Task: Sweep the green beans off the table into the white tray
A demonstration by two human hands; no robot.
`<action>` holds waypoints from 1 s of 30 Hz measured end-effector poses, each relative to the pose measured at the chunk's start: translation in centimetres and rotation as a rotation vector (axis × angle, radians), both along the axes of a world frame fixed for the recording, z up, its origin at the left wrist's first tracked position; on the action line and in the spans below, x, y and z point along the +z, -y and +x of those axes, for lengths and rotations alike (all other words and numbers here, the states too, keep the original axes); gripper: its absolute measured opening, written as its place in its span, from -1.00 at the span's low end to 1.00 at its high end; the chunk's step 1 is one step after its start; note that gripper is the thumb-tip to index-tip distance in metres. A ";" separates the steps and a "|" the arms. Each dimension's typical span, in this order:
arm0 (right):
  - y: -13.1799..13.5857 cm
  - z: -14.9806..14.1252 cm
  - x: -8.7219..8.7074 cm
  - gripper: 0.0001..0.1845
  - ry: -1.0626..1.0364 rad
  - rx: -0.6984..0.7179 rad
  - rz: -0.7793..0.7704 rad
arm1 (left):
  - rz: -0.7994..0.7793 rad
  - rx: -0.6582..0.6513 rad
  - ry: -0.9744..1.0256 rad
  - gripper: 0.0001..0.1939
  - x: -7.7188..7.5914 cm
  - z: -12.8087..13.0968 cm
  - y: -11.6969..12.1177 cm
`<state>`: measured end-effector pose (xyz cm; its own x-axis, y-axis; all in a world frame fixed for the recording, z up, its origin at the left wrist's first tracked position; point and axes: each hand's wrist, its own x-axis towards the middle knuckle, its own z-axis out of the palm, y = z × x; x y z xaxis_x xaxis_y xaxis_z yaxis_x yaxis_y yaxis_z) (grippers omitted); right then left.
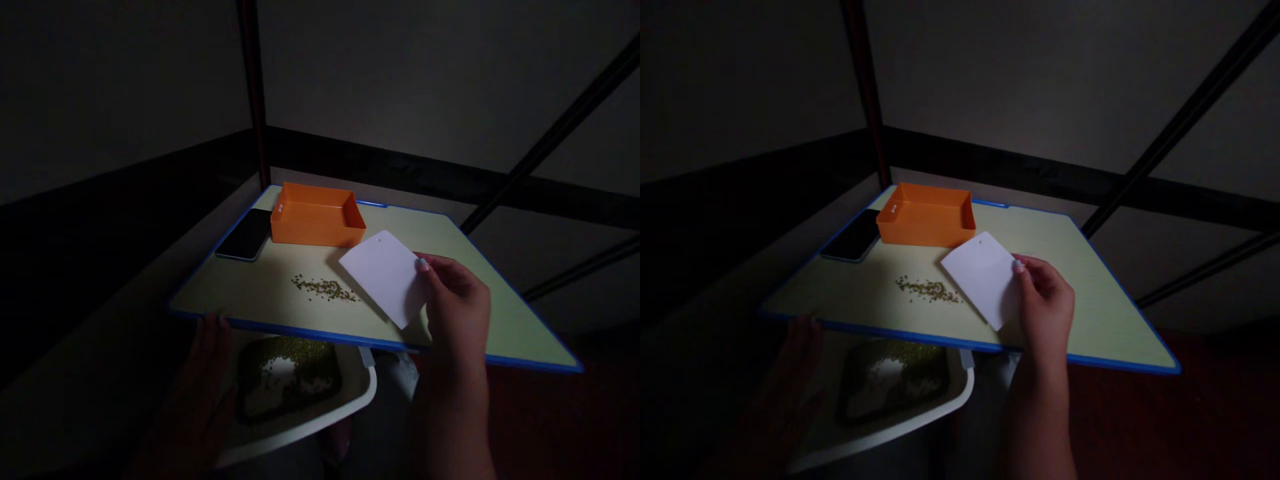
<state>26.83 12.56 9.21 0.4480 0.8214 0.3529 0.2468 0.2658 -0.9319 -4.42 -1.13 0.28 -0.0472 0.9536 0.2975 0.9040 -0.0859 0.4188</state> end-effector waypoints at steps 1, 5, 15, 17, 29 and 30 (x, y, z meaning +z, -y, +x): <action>0.1 0.7 0.0 -0.80 0.015 -0.039 -0.004 | -0.005 0.011 0.016 -0.31 0.2 0.2 0.0; 0.2 2.5 -0.1 -0.79 0.060 -0.099 -0.061 | 0.000 0.020 0.043 -0.34 0.7 0.9 -0.1; 1.3 4.8 -0.1 -0.81 0.136 -0.051 -0.133 | -0.039 -0.060 -0.036 -0.32 0.5 1.0 -0.4; 1.5 5.1 0.0 -0.81 0.144 -0.037 -0.145 | -0.044 -0.100 -0.080 -0.30 0.2 0.7 -0.6; 0.1 4.2 -1.0 -0.83 0.081 0.095 -0.130 | -0.010 -0.143 -0.122 -0.33 1.5 2.6 -0.6; 0.1 4.2 -1.0 -0.82 0.088 0.108 -0.131 | -0.009 -0.132 -0.105 -0.33 1.7 2.9 -0.6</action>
<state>31.00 12.44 8.24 0.3267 0.9046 0.2737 0.3054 0.1730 -0.9364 -1.47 -0.56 1.99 0.1096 0.9520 0.2858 0.9239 -0.2036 0.3239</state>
